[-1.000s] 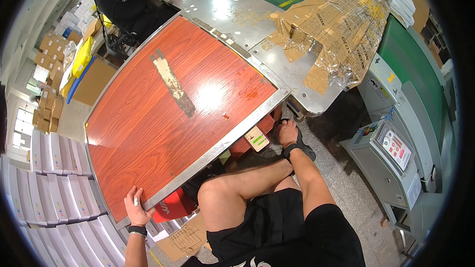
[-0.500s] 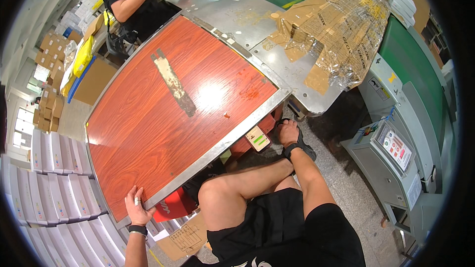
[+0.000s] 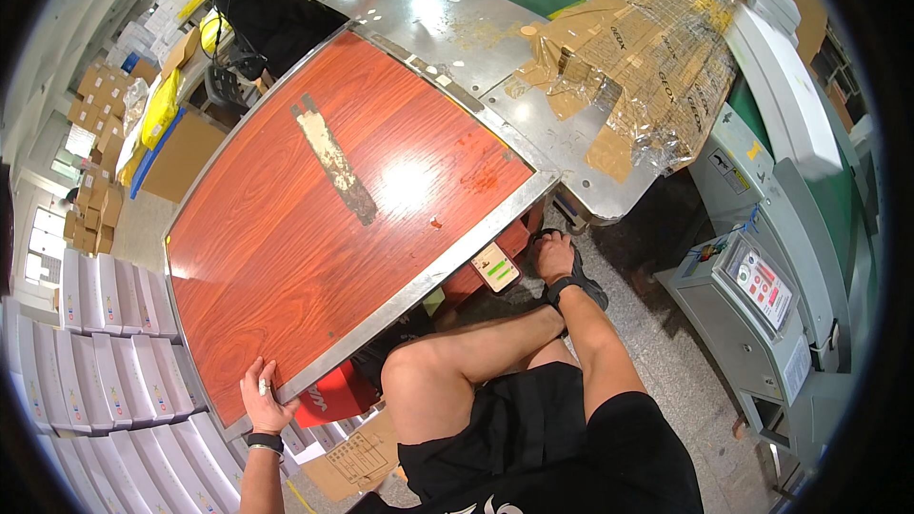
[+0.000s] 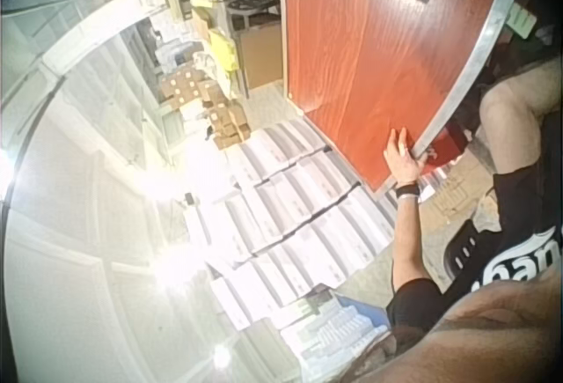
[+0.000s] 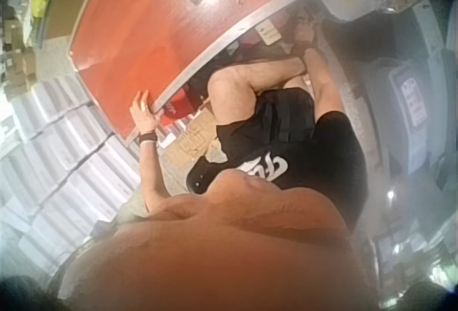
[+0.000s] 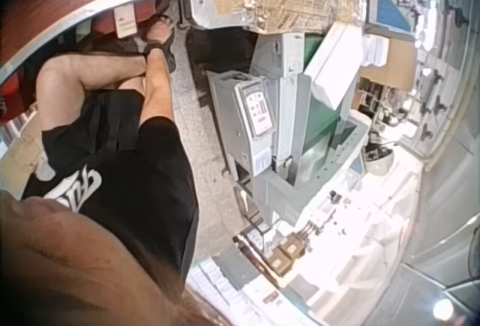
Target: Move shoeboxes from a pallet to a table and organize them near a conveyor belt.
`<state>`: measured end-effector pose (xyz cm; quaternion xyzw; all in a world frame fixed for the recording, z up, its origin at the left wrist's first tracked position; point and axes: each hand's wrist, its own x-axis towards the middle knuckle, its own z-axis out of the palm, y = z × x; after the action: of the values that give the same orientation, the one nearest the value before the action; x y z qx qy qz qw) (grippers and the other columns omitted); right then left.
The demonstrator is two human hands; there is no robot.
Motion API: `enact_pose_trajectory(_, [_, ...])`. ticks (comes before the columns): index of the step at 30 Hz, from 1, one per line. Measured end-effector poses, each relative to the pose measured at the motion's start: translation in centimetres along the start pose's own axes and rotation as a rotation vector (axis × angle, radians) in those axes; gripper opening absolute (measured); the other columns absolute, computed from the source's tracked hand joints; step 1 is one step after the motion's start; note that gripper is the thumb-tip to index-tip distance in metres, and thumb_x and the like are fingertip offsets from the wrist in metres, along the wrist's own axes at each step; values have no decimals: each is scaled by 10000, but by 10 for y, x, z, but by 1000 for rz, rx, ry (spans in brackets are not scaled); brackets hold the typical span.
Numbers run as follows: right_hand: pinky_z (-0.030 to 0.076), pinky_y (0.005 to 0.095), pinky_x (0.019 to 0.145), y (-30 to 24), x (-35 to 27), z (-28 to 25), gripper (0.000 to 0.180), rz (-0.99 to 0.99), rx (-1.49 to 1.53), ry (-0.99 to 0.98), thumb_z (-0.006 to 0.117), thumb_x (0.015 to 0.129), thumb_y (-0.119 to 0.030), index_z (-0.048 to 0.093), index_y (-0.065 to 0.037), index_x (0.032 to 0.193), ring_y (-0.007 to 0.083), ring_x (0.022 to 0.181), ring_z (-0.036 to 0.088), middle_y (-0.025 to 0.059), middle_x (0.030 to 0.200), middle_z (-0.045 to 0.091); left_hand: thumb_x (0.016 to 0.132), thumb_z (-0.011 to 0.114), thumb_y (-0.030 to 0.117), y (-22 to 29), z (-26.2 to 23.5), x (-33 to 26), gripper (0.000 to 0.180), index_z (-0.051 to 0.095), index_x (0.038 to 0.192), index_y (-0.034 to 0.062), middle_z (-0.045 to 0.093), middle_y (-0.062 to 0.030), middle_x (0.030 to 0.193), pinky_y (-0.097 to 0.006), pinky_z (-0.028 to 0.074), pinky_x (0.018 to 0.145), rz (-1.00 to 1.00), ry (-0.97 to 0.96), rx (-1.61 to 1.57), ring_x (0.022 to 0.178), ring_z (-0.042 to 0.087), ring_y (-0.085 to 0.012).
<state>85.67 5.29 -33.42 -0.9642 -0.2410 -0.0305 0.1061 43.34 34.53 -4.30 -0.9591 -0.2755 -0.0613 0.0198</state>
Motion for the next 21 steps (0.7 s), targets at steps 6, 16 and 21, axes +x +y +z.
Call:
enact_pose_trajectory(6, [398,376,718,7,1,11,90,-49,26,17,546,707,-193,586,-114,692,258,822,485,64,789,545,397,659,151,1,0,0,685,499,1060,92,449,-167,1105,-417,385,804,-8,3,-5,959,453,-340])
enact_pose_trajectory(16, [367,372,741,6,2,7,56,-137,87,6,560,654,-133,590,-95,681,246,819,484,67,790,551,394,655,154,-1,2,-1,696,493,1068,94,447,-165,1114,-414,384,805,7,2,9,952,453,-340])
enact_pose_trajectory(21, [383,363,742,4,2,10,75,-67,84,9,562,661,-126,608,-81,700,263,813,476,70,799,550,388,658,151,-1,3,-1,701,493,1066,92,449,-165,1112,-417,386,803,-3,5,6,948,455,-341])
